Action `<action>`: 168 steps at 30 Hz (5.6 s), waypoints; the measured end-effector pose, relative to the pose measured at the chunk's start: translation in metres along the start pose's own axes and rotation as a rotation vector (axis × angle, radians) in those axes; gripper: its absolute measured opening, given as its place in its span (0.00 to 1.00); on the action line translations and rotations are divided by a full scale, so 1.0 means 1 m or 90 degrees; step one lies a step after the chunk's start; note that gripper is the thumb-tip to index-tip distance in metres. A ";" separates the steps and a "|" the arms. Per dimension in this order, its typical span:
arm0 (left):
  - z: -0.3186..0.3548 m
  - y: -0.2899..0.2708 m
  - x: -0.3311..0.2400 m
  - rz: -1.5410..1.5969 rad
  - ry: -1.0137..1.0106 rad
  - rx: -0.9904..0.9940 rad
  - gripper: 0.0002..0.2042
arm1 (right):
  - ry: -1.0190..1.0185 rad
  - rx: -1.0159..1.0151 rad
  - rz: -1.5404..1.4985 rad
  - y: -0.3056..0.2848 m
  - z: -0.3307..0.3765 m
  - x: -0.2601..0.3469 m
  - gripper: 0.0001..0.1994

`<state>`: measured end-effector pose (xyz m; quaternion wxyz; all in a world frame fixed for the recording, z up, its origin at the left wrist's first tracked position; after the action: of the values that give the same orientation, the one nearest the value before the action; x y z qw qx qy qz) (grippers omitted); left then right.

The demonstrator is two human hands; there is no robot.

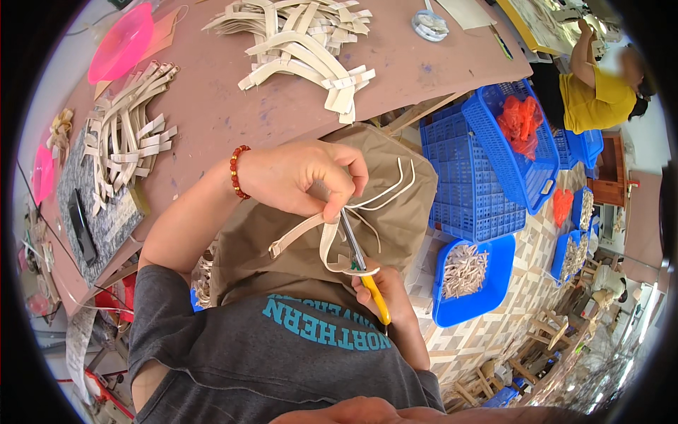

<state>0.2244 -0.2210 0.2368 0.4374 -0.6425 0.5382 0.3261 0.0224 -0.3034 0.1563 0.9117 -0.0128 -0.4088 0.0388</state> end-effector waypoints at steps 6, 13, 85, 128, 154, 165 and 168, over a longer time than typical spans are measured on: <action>-0.003 0.002 0.002 -0.004 -0.003 0.017 0.09 | -0.018 -0.008 0.016 -0.001 -0.004 0.000 0.18; 0.012 0.002 0.027 0.301 -0.205 -0.343 0.16 | -0.067 -0.089 -0.074 -0.009 -0.005 -0.002 0.22; 0.009 0.014 0.022 0.297 -0.256 -0.268 0.18 | -0.086 0.027 -0.175 0.010 0.002 0.017 0.29; 0.037 0.027 0.056 0.963 0.079 -0.767 0.13 | -0.102 -0.089 -0.329 0.007 -0.009 -0.028 0.30; 0.135 -0.131 -0.119 -0.851 -0.315 -0.628 0.15 | -0.114 -0.123 -0.369 -0.055 -0.025 0.008 0.21; 0.000 -0.084 0.046 -0.619 -0.338 -0.512 0.18 | -0.080 -0.189 -0.180 -0.060 -0.027 0.055 0.21; 0.009 -0.081 0.060 -0.488 -0.340 -0.521 0.22 | -0.024 -0.202 -0.177 -0.065 -0.036 0.053 0.16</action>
<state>0.3167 -0.2336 0.1972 0.3615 -0.8017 -0.0274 0.4753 0.0887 -0.3632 0.1752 0.8870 -0.0990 -0.4245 -0.1523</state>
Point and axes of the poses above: each hand's wrist, its own z-axis away from the middle knuckle, its own y-axis out of the palm, x = y × z, the point moved 6 cm from there along -z, towards the middle knuckle, and after that the axes turned 14 degrees about y, right-handed, at the moved point
